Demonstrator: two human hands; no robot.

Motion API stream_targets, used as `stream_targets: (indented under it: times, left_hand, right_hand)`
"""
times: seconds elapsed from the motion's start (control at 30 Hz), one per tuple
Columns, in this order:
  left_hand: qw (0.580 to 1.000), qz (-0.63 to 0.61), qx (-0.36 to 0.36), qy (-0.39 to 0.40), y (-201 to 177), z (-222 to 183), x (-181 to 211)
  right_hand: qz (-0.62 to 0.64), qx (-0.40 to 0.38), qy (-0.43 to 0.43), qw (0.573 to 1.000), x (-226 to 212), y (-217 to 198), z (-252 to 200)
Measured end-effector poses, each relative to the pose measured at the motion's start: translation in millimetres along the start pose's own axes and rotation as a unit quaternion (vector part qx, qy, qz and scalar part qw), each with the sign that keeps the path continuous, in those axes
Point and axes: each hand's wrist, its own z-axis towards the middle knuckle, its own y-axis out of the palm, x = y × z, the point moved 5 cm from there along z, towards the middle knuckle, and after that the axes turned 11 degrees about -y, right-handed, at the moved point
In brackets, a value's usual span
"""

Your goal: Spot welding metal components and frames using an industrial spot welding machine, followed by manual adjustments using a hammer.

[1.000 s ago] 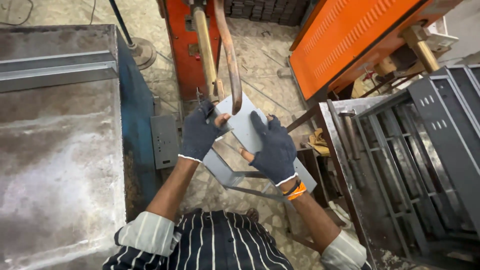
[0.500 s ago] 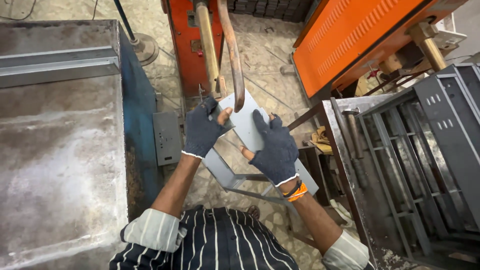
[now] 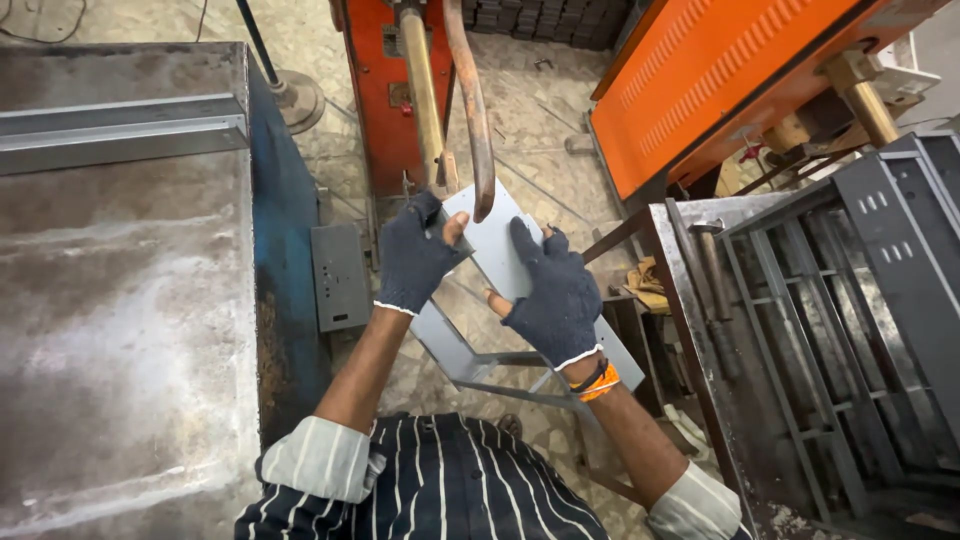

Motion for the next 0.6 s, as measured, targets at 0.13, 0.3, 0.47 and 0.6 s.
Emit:
stream_targets:
  times: [0.13, 0.3, 0.47, 0.6]
  left_hand:
    - [1.000, -0.010, -0.006, -0.018, 10.7, -0.2, -11.9]
    - [0.996, -0.090, 0.027, -0.001, 19.3, 3.7, -22.2]
    - [0.996, -0.029, -0.012, -0.078, 17.3, 12.6, -18.7]
    - [0.991, 0.013, -0.057, -0.118, 10.3, 10.9, -5.6]
  right_hand:
    - [0.003, -0.017, 0.012, 1.000, -0.1, -4.3, 3.5]
    - [0.011, -0.017, 0.014, 1.000, 0.4, -6.6, 2.6]
    - [0.023, -0.023, 0.027, 0.999, 2.3, -5.5, 0.1]
    - [0.038, -0.028, 0.028, 0.999, 2.5, -7.7, 1.8]
